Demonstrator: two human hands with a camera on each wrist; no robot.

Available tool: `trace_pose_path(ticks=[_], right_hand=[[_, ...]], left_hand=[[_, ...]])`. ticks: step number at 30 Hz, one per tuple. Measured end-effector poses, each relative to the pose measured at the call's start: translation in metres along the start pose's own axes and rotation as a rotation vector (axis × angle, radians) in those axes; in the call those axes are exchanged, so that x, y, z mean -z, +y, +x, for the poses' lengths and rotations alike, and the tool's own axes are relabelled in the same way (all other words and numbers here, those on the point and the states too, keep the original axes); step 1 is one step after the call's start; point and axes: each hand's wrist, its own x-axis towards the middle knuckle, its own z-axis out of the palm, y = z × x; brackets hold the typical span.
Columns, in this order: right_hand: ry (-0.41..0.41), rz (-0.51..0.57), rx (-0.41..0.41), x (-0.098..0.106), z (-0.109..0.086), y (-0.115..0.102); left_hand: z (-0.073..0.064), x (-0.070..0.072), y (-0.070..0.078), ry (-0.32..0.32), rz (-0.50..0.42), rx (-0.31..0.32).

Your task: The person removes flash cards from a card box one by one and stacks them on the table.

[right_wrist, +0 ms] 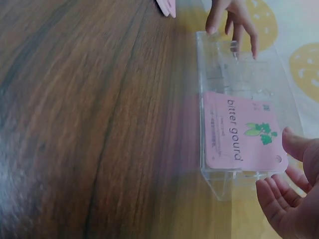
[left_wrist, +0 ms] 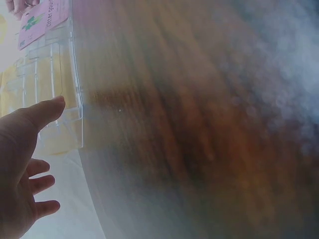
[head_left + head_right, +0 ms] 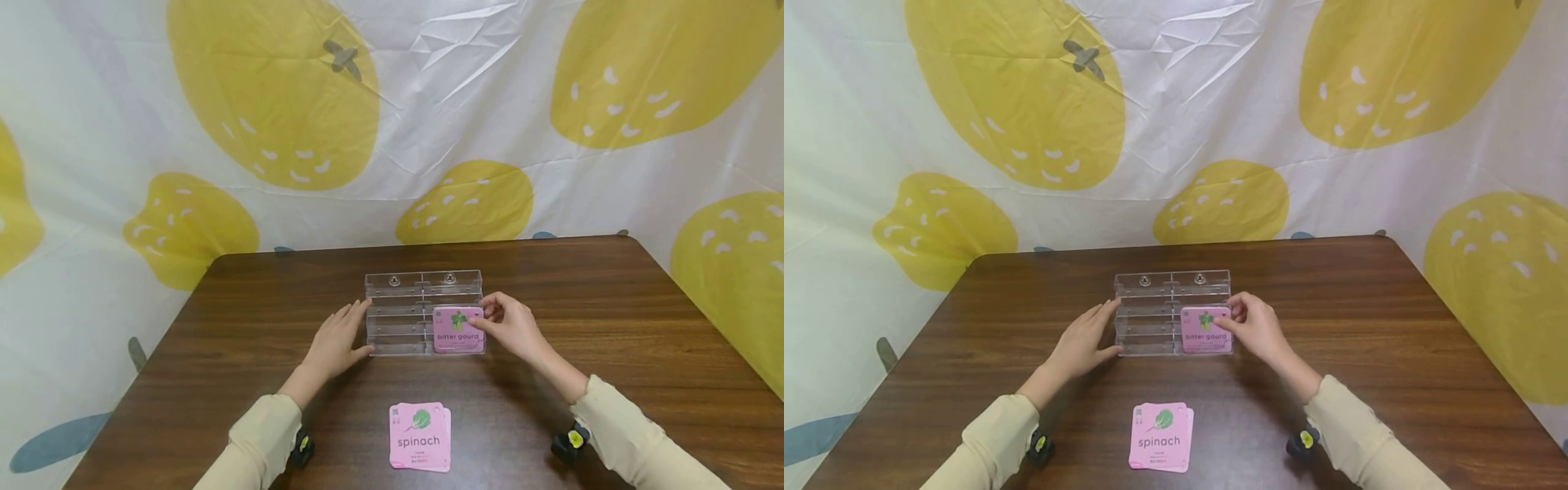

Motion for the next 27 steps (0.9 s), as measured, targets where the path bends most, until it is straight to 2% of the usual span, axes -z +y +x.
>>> trace_pose_path(ticks=[12, 22, 27], right_hand=[[0.005, 0.038, 0.071, -0.005, 0.009, 0.008], [-0.039, 0.028, 0.086, 0.003, 0.013, 0.007], [-0.028, 0.014, 0.108, 0.005, 0.013, 0.006]], left_hand=[[0.001, 0.0, 0.0, -0.003, 0.005, -0.005], [0.001, 0.0, 0.0, 0.0, 0.002, -0.006], [0.0, 0.0, 0.0, 0.003, 0.004, -0.009]])
